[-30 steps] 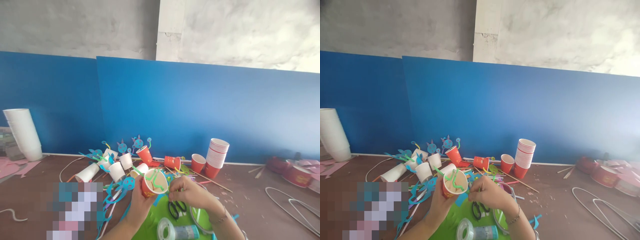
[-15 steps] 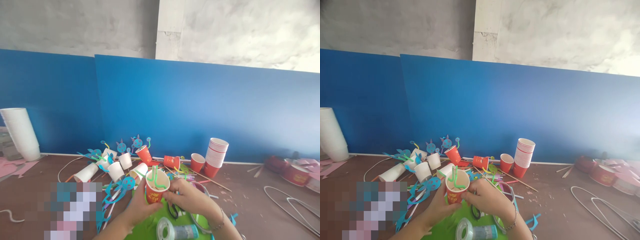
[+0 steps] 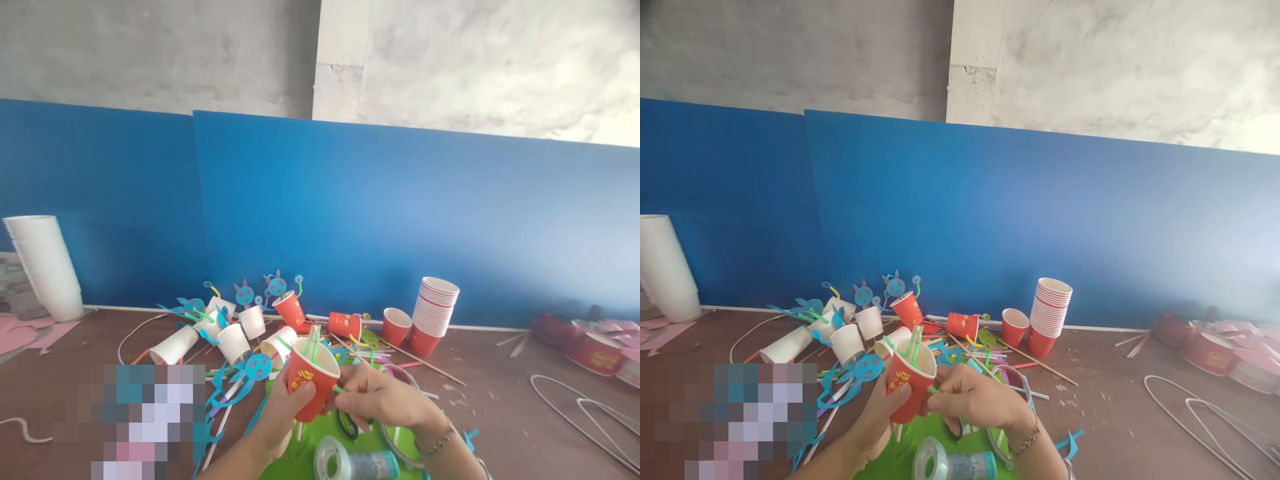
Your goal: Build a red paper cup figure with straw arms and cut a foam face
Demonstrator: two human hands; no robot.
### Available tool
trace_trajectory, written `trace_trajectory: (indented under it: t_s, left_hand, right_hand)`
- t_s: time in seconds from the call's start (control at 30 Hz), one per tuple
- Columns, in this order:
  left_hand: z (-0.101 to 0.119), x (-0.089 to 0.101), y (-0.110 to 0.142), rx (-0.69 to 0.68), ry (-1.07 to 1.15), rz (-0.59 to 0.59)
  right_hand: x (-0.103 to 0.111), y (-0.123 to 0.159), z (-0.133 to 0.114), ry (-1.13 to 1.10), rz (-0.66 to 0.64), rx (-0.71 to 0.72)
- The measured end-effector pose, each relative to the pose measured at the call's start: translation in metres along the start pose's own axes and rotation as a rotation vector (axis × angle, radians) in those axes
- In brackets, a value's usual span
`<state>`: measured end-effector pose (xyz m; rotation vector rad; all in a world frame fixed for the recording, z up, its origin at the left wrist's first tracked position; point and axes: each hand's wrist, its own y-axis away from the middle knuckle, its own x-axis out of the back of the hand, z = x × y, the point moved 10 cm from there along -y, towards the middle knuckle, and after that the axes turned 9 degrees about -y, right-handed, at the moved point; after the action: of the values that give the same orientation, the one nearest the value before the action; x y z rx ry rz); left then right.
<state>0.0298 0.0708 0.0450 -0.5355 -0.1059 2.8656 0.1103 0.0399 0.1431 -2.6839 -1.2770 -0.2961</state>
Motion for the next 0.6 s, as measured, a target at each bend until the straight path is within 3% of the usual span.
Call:
trace_trajectory:
  t_s: [0.17,0.33,0.47,0.6]
  left_hand:
    - [0.011,-0.008,0.0,-0.045,-0.027,-0.061]
    - [0.025,0.019,-0.004,-0.162,-0.292,0.134]
    - [0.02,0.03,-0.004,-0.129,-0.456,0.202]
    - [0.026,0.012,-0.003,-0.198,-0.381,0.061]
  right_hand:
    - [0.003,0.003,-0.002,-0.035,-0.016,-0.012]
    - [0.03,0.004,0.016,0.245,0.249,-0.136]
    - [0.036,0.003,0.01,0.321,0.377,-0.087]
    - [0.031,0.003,0.003,0.41,0.37,-0.086]
